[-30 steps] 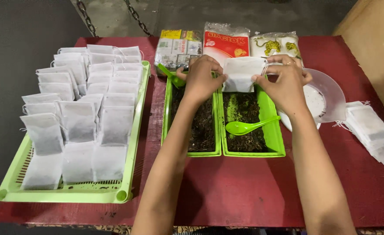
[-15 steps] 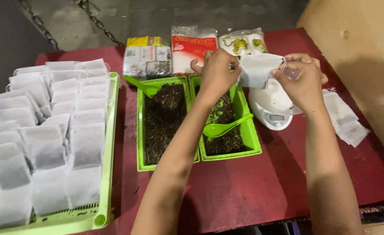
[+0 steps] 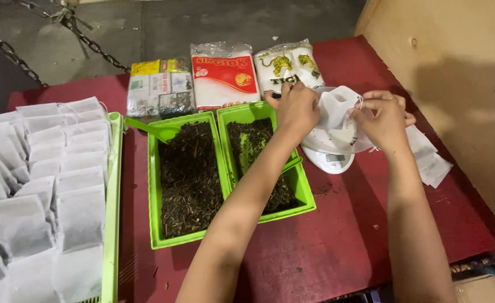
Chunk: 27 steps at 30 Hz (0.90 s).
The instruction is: The person fills white tea bags with loose tea leaves using a green plastic spoon. They scoop tea from green containers, pour it into the bags, and place the filled bags into a green tray. The person also uses a digital scale to weigh the tea bags.
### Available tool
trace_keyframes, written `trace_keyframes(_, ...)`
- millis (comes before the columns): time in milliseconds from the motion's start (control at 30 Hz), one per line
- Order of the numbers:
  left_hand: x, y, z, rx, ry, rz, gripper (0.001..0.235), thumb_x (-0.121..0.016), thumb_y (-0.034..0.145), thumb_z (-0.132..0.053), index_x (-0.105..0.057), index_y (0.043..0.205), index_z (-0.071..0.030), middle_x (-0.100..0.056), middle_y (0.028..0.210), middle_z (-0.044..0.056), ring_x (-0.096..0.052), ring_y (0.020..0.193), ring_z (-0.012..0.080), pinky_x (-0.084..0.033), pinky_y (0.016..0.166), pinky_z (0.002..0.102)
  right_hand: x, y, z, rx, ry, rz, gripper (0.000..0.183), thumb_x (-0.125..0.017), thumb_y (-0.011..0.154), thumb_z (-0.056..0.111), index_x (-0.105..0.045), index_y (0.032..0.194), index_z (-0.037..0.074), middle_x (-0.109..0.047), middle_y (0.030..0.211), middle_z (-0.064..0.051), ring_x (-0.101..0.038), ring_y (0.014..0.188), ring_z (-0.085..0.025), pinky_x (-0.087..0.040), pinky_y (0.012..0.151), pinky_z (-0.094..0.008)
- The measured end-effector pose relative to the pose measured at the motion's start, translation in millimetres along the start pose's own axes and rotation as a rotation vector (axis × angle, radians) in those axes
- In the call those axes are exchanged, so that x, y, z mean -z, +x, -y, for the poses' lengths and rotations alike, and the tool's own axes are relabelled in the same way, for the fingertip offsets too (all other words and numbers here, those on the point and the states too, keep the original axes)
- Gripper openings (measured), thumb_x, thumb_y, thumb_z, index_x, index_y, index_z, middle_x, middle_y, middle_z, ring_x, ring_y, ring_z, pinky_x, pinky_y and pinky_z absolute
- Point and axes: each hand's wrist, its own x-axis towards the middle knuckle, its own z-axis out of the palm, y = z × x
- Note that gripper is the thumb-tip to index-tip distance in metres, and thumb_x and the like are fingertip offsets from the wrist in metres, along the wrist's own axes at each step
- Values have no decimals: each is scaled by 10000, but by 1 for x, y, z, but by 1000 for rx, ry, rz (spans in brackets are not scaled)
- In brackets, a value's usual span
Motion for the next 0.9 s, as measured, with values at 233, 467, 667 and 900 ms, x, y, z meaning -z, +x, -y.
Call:
trace_keyframes(233, 7, 4, -3, 17, 30, 14, 18, -734, 808, -173, -749, 807, -163, -651, 1038, 86, -511, 1206, 334, -184, 1029, 750, -19, 14, -40, -88, -3, 56, 184, -753, 921, 327, -780, 1090, 258, -638, 1285, -30, -453, 1300, -389, -334, 998, -688)
trace_keyframes(467, 6, 21, 13, 104, 38, 1, 264, -690, 883, -250, -708, 1140, -193, -647, 1187, 74, -498, 1269, 302, -185, 1063, 711, 9, 10, -22, -82, 12, -28, 201, -724, 977, 291, -766, 1170, 326, -631, 1261, -75, -498, 1265, -386, -349, 999, -553)
trace_keyframes(667, 8, 29, 22, 100, 38, 4, 230, -668, 878, -262, -719, 1093, -196, -650, 1152, 63, -505, 1245, 280, -202, 1061, 701, -7, 26, -60, -53, 40, -57, 200, -737, 991, 261, -773, 1186, 284, -638, 1248, -130, -517, 1227, -436, -382, 1004, -549)
trace_keyframes(900, -2, 41, 24, 104, -19, 45, 231, -675, 850, -315, -735, 1048, -214, -651, 1113, 70, -514, 1226, 295, -365, 960, 670, 4, 19, -30, -68, 37, -55, 166, -753, 975, 267, -785, 1137, 273, -645, 1240, -137, -514, 1235, -436, -399, 1034, -533)
